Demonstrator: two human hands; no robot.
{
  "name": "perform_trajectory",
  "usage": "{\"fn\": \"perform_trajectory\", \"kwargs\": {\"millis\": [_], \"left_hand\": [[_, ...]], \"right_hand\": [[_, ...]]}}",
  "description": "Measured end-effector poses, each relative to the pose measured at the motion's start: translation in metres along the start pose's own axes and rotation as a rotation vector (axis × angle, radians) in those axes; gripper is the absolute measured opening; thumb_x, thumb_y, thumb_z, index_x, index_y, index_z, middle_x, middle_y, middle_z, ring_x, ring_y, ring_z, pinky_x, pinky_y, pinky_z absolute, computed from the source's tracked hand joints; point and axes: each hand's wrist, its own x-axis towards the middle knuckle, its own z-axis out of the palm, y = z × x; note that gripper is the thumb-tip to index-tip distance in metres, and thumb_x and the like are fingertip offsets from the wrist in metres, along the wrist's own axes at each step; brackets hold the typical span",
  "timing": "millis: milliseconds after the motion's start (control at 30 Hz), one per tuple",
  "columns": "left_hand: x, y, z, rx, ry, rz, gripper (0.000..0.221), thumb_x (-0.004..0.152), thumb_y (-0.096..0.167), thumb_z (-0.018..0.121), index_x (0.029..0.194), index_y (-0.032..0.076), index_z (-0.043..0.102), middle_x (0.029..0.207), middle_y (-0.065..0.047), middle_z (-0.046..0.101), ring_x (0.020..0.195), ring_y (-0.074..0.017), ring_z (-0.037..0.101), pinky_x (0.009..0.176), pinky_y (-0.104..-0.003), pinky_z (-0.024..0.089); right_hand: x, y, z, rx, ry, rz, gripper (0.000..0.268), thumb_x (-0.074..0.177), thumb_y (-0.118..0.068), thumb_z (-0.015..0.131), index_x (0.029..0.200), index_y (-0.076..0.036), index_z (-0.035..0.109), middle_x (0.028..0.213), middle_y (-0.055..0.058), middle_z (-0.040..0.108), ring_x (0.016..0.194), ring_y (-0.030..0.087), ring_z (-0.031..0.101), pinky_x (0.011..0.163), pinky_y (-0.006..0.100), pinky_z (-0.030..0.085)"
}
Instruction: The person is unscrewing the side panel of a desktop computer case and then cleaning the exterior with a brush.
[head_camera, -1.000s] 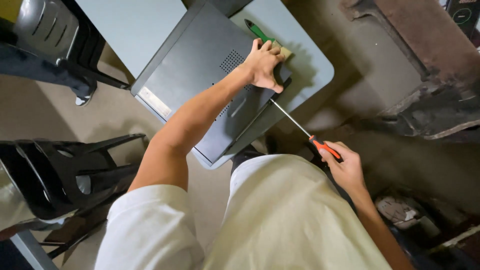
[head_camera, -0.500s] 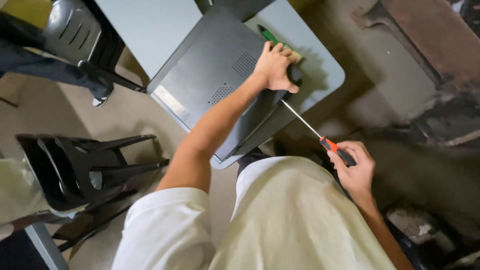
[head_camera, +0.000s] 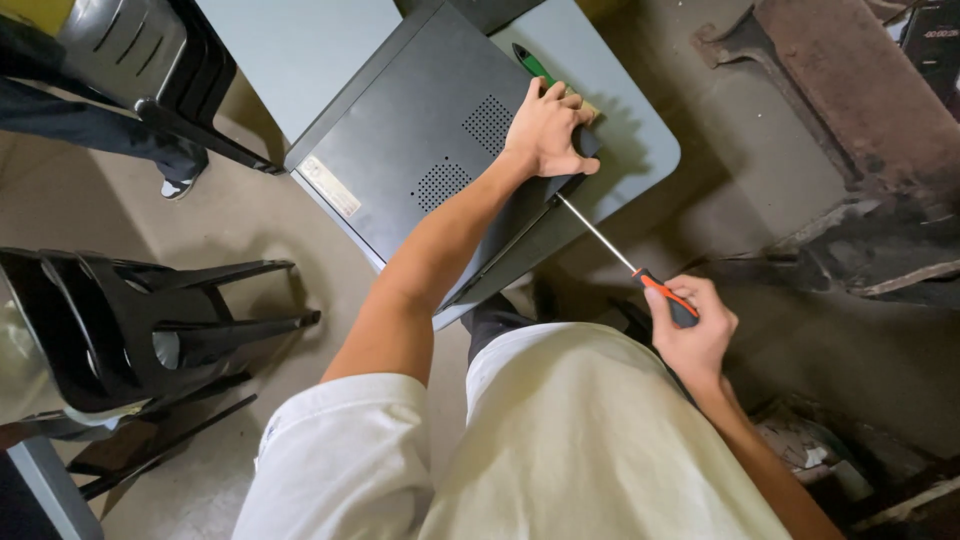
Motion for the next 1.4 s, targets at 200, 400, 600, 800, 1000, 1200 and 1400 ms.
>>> {"fn": "perform_trajectory", "kwargs": {"millis": [200, 400, 600, 800, 1000, 1200, 1400], "left_hand": [[0.003, -0.003, 0.005, -0.036, 0.019, 0.003, 0.086, 0.074, 0.085, 0.059, 0.132, 0.024, 0.077, 0.102, -0.002, 0.072, 0.105, -0.0264, 0.054, 0.103, -0.049, 0.030], [0.003, -0.002, 0.005, 0.002, 0.006, -0.013, 0.091, 0.075, 0.089, 0.053, 0.132, 0.023, 0.077, 0.102, -0.003, 0.071, 0.107, -0.0276, 0.055, 0.107, -0.051, 0.030], [0.005, -0.003, 0.009, 0.013, 0.058, 0.003, 0.087, 0.072, 0.087, 0.057, 0.128, 0.024, 0.079, 0.101, -0.006, 0.073, 0.104, -0.0294, 0.057, 0.101, -0.052, 0.032], [0.002, -0.001, 0.004, 0.006, 0.025, -0.002, 0.085, 0.075, 0.087, 0.053, 0.126, 0.024, 0.078, 0.094, -0.003, 0.069, 0.100, -0.0268, 0.054, 0.101, -0.049, 0.032], [0.001, -0.001, 0.002, -0.025, 0.040, 0.003, 0.079, 0.074, 0.086, 0.056, 0.109, 0.019, 0.080, 0.089, -0.003, 0.067, 0.097, -0.0268, 0.054, 0.101, -0.049, 0.033], [0.002, -0.003, 0.004, 0.014, 0.016, 0.004, 0.088, 0.075, 0.090, 0.053, 0.115, 0.017, 0.080, 0.099, -0.005, 0.070, 0.104, -0.0279, 0.055, 0.103, -0.051, 0.032], [0.002, -0.001, 0.003, 0.025, 0.061, 0.007, 0.083, 0.068, 0.088, 0.058, 0.112, 0.021, 0.080, 0.102, -0.007, 0.075, 0.105, -0.0283, 0.061, 0.101, -0.052, 0.033]], "right_hand": [[0.026, 0.010, -0.007, 0.883, -0.288, 1.344, 0.035, 0.108, -0.036, 0.068, 0.091, -0.007, 0.062, 0.079, 0.013, 0.064, 0.052, 0.017, 0.046, 0.045, 0.022, 0.029], [0.003, -0.001, 0.003, -0.099, -0.120, -0.194, 0.013, 0.106, -0.004, 0.078, 0.106, -0.002, 0.066, 0.098, 0.008, 0.068, 0.082, 0.023, 0.064, 0.079, 0.037, 0.056], [0.011, 0.057, 0.013, 0.957, -0.504, 1.347, 0.035, 0.107, -0.035, 0.062, 0.106, 0.000, 0.064, 0.083, 0.015, 0.062, 0.050, 0.014, 0.045, 0.033, 0.023, 0.021], [0.011, -0.006, -0.018, 0.079, -0.257, 0.041, 0.030, 0.093, -0.006, 0.081, 0.122, -0.005, 0.073, 0.113, 0.006, 0.080, 0.098, 0.014, 0.077, 0.087, 0.027, 0.061], [0.028, 0.054, -0.011, 1.107, -0.571, 1.404, 0.044, 0.095, -0.021, 0.058, 0.131, 0.004, 0.062, 0.092, 0.009, 0.056, 0.051, 0.006, 0.040, 0.036, 0.020, 0.021], [0.049, 0.048, -0.042, 0.961, -0.666, 1.127, 0.036, 0.095, -0.020, 0.059, 0.117, 0.008, 0.066, 0.075, 0.020, 0.062, 0.032, 0.023, 0.041, 0.033, 0.030, 0.023], [0.054, 0.067, -0.066, 0.953, -0.470, 0.863, 0.032, 0.089, -0.019, 0.061, 0.107, 0.007, 0.062, 0.079, 0.022, 0.061, 0.046, 0.025, 0.043, 0.043, 0.032, 0.025]]}}
